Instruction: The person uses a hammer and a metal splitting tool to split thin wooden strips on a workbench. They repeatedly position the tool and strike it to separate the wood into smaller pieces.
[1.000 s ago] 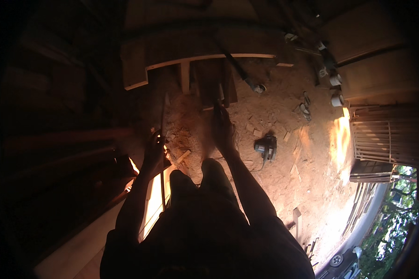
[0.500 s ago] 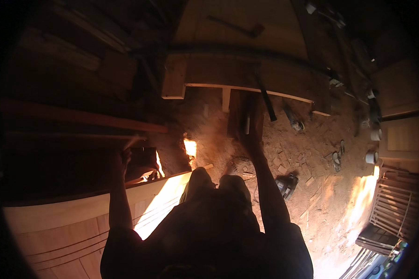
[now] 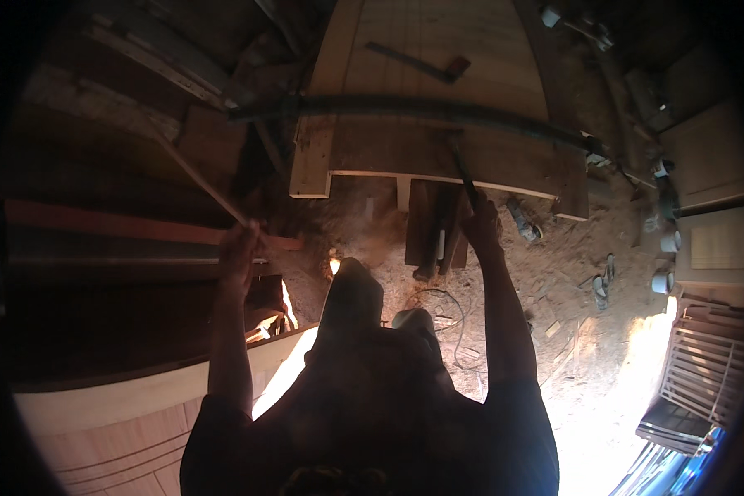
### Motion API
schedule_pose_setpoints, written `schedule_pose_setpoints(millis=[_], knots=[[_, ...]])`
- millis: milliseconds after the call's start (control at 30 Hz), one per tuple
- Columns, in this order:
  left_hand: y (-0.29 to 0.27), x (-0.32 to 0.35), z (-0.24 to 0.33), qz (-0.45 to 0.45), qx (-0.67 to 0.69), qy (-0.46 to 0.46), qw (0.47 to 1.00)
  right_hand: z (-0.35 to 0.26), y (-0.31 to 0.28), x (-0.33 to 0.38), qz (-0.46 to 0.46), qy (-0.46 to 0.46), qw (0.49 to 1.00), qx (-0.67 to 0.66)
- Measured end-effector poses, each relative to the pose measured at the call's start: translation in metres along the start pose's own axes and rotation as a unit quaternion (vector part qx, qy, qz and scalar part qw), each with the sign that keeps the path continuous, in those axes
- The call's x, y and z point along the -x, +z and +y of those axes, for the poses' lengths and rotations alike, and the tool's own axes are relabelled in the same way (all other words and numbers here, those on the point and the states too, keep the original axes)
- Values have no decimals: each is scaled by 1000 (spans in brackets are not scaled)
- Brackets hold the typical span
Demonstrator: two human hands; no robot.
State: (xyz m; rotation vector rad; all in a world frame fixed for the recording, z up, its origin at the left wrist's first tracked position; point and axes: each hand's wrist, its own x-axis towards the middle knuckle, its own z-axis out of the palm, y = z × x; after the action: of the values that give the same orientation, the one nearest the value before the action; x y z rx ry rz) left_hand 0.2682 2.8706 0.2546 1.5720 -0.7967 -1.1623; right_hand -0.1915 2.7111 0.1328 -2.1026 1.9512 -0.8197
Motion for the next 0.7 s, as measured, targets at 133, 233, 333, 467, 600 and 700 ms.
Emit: schedule_pose_setpoints(millis=[133, 233, 333, 467, 600, 700], knots=[[15, -73, 63, 24, -2, 97, 995, -13, 13, -11, -149, 175, 973, -33], [24, -137, 95, -12, 33, 137, 990, -34, 6, 0, -90, 227, 970, -9], [34, -195, 102, -27, 59, 166, 984, -60, -11, 34, -15, 261, 963, -68], [46, -256, 97, -58, 63, 159, 983, -88, -34, 101, 58, 301, 945, -111], [54, -283, 81, -73, 55, 139, 986, -107, -41, 163, 48, 349, 935, -35], [55, -294, 72, -81, 48, 125, 988, -119, -37, 192, 112, 389, 909, -96]])
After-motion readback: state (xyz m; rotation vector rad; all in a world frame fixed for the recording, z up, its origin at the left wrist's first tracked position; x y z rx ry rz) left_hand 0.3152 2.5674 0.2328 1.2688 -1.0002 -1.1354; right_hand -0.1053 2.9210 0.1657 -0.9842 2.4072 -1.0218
